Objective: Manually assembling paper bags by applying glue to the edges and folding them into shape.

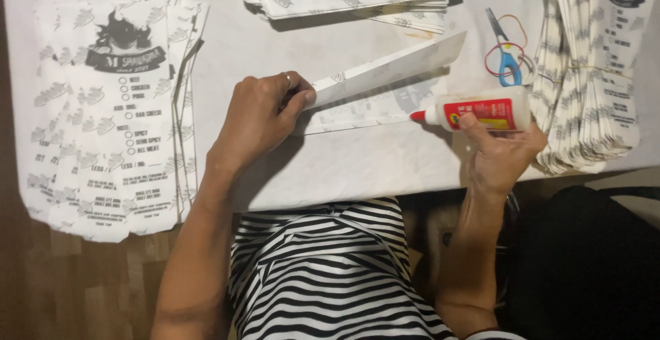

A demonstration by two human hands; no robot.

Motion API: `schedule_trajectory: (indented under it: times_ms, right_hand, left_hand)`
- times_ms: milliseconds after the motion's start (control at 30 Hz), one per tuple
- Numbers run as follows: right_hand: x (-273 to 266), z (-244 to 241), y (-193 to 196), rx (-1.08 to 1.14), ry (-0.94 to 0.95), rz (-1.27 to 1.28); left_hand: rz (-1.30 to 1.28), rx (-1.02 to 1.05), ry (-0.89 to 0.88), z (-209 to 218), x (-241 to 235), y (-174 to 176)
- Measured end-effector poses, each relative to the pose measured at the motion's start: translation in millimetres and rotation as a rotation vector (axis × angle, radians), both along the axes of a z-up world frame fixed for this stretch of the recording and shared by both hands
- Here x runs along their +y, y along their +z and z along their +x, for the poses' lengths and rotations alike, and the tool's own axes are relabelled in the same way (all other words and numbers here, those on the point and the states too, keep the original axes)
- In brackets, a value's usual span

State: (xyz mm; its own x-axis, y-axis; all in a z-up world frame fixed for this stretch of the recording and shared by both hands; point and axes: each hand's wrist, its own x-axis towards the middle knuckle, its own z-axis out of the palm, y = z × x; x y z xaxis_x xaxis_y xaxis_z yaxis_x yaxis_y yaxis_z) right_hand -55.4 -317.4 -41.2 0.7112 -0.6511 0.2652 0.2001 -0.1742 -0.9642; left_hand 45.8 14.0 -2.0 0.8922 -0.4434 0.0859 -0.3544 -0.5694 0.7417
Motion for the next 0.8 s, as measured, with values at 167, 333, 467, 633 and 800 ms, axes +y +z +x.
schedule_trajectory:
  times_ms: [167,333,467,633,800]
  right_hand:
    - [40.7,14.4,-34.3,-0.089,0.115,0.047]
    - [102.0,21.6,-16.2,-0.06,0.221,0.099]
    - [142.8,24.9,3.0,-0.004,0.34,0.068]
    - [171.5,28.1,7.6,0.021,0.415,0.095]
    - [115.8,21.8,-49.8,-0.078,0.298,0.213]
  left_hand:
    - [-0.122,0.114,0.035,8.1,2.9,17.8]
    - [-0.211,0.201,0.025,20.8,11.4,7.9]
    - [-0.281,0.283,0.039,29.0,13.1,-9.1]
    - [-0.309,0.285,0.024,30.8,12.7,-15.3]
    - [-0.231,0.214,0.017,16.7,10.1,-4.9]
